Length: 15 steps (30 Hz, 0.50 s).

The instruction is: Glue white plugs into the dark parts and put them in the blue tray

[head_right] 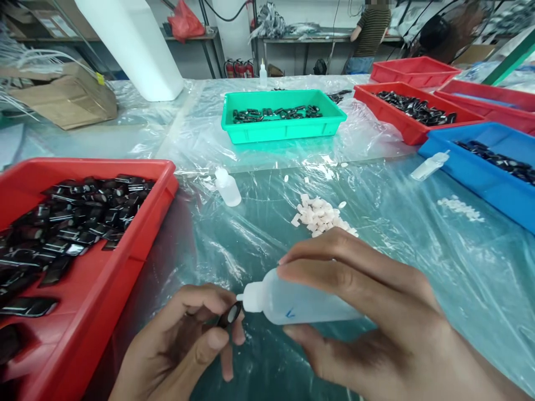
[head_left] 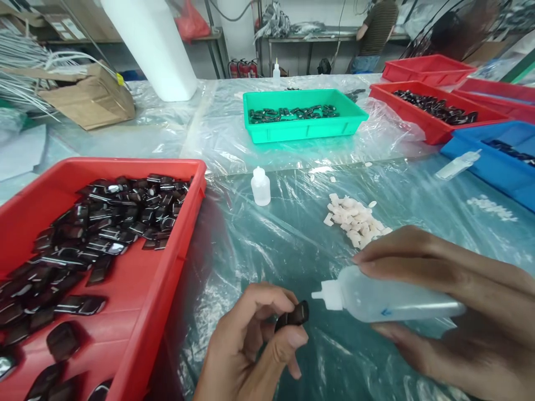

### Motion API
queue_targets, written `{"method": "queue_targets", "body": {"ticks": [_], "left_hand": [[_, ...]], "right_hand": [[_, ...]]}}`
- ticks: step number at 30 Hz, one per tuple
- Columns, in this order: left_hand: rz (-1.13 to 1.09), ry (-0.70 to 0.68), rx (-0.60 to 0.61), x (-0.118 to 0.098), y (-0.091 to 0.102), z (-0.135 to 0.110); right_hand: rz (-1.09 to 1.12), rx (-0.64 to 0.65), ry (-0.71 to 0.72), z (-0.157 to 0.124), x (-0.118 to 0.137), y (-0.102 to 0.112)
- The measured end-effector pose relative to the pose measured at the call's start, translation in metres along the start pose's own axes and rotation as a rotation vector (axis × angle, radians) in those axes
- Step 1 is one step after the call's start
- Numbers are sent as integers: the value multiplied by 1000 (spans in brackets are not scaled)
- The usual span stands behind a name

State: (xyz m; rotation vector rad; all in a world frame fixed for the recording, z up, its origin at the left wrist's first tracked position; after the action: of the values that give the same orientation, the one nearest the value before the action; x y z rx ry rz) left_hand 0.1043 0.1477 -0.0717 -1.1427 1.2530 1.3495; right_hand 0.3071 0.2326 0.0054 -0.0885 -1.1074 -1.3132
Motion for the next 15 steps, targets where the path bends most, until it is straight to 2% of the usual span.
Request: {"method": "queue_targets", "body": {"ticks": [3, 6, 12, 15], "left_hand": [[-96, 63, -89, 0, -3, -1], [-14, 46, -163, -6, -3, -1], [110, -54, -162, -10, 1, 0], [190, -88, -156, -10, 3, 0]], "right_hand": [[-10, 37, 22, -5, -2, -1], [-3, 141, 64, -9, -4, -2], [-31, 196, 30, -14, -5, -2], [-136, 225, 57, -19, -1, -3]]}}
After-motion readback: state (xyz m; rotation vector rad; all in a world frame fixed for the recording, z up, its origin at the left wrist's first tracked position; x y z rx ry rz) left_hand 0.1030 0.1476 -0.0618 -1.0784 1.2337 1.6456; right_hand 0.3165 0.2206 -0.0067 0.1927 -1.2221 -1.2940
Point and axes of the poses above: each hand's wrist, its own z-axis towards the middle knuckle, its own y-axis out of the back of the hand, x = y × z, the point moved 3 cm from there along z, towards the middle knuckle, and after that the axes turned 15 degrees about z, right-handed, at the moved point
